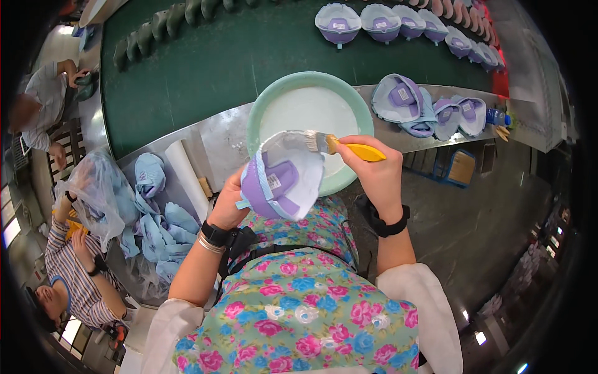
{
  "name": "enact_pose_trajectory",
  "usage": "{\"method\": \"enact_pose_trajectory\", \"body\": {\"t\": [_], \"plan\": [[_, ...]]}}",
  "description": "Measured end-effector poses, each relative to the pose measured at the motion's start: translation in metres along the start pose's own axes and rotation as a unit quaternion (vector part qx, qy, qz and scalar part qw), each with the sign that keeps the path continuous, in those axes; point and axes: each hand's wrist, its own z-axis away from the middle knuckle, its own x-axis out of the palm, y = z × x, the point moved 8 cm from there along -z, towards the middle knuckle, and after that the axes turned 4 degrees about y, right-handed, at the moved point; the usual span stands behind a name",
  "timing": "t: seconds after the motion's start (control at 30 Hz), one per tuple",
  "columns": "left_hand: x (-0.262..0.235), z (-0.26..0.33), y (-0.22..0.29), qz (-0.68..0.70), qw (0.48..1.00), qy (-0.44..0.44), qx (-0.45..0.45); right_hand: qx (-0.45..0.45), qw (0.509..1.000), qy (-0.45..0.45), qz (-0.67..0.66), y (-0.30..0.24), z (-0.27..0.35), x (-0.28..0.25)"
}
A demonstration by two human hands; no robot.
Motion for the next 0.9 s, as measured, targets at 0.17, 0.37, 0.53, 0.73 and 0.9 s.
{"method": "enact_pose_trajectory", "body": {"t": [0.17,0.37,0.53,0.73,0.9], "plan": [[0.005,-0.005,0.016,-0.015,0.994,0.028,0.101,0.045,0.997,0.011,0.057,0.0,0.014,0.007],[0.003,-0.005,0.029,-0.128,0.975,0.05,0.176,0.126,0.991,-0.003,-0.032,-0.022,0.034,0.001],[0.013,-0.006,0.036,-0.076,0.979,0.06,0.179,0.087,0.995,-0.029,-0.031,-0.023,0.031,-0.001],[0.009,-0.012,0.024,0.068,0.976,0.185,0.087,-0.025,0.997,0.058,0.049,-0.024,-0.002,-0.027],[0.022,-0.025,-0.005,0.149,0.985,0.025,-0.082,-0.061,0.991,-0.089,-0.082,-0.066,-0.012,-0.018]]}}
